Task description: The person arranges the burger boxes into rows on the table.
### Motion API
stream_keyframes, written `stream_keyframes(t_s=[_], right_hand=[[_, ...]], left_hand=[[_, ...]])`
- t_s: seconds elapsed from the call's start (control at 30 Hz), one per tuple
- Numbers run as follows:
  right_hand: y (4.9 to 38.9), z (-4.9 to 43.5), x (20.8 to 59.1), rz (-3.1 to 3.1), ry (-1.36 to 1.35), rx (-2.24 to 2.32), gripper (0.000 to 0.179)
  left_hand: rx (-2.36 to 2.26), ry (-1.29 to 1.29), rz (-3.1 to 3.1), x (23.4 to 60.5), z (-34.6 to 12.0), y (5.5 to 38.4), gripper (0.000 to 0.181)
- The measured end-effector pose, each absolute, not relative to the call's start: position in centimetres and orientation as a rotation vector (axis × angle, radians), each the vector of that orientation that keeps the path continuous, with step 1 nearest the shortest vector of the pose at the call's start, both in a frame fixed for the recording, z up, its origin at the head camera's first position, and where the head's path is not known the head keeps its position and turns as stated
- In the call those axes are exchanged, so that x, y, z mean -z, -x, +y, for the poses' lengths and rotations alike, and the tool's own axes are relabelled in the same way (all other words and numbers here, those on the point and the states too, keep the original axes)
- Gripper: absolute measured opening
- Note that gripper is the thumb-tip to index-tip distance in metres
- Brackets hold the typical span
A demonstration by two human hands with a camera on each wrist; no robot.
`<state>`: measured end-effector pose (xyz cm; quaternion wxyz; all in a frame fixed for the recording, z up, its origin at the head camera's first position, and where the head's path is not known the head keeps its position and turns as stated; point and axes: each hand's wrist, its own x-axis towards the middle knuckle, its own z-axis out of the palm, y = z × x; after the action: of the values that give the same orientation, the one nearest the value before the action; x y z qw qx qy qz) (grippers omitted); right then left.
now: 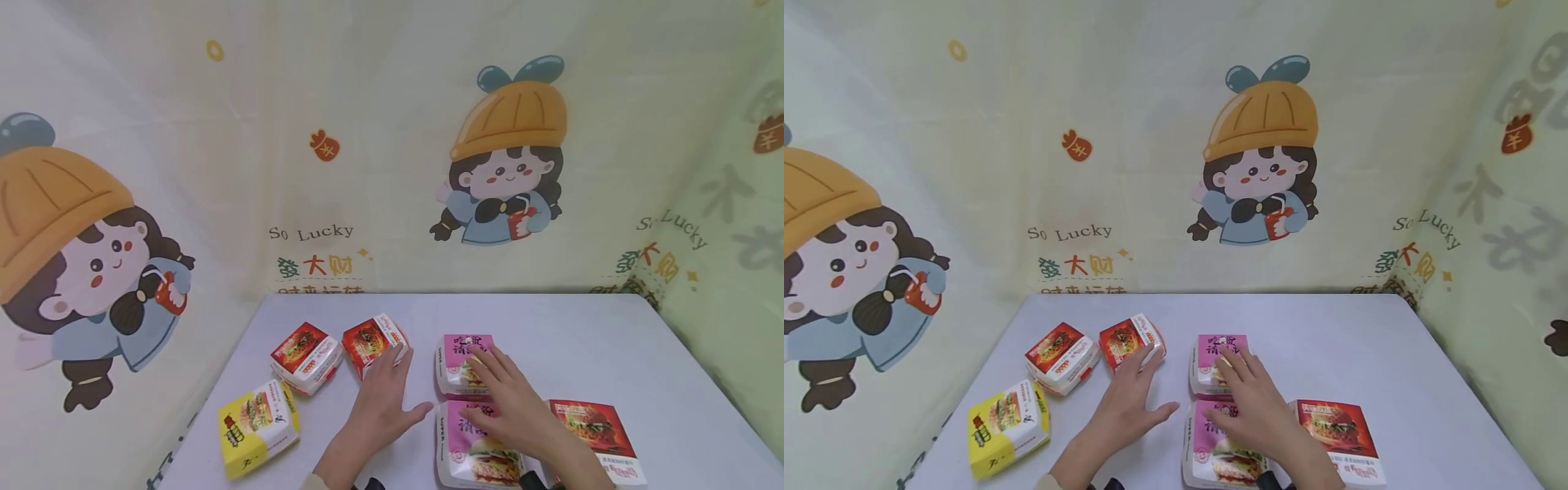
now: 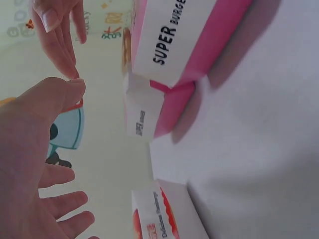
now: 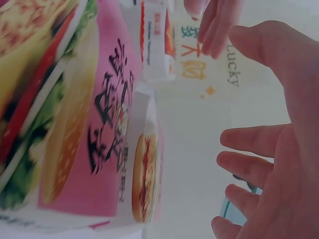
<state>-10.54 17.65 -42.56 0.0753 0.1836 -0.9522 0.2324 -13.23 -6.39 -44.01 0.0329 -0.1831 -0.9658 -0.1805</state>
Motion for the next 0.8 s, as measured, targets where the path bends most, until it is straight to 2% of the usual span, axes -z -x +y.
stream_keyframes(t_s=[0.23,0.8], right_hand=[[11.6,16.2,42.2,-2.862,-0.585,-0.679,0.077],[14.3,13.5,41.9,-2.938,-0.598,-0.706,0.066]], left_hand=[[0.607,0.492,-2.973,43.9,-8.1,13.8,0.091],[0.592,0.368,-3.001,43.4,-9.9,15.5,0.101]])
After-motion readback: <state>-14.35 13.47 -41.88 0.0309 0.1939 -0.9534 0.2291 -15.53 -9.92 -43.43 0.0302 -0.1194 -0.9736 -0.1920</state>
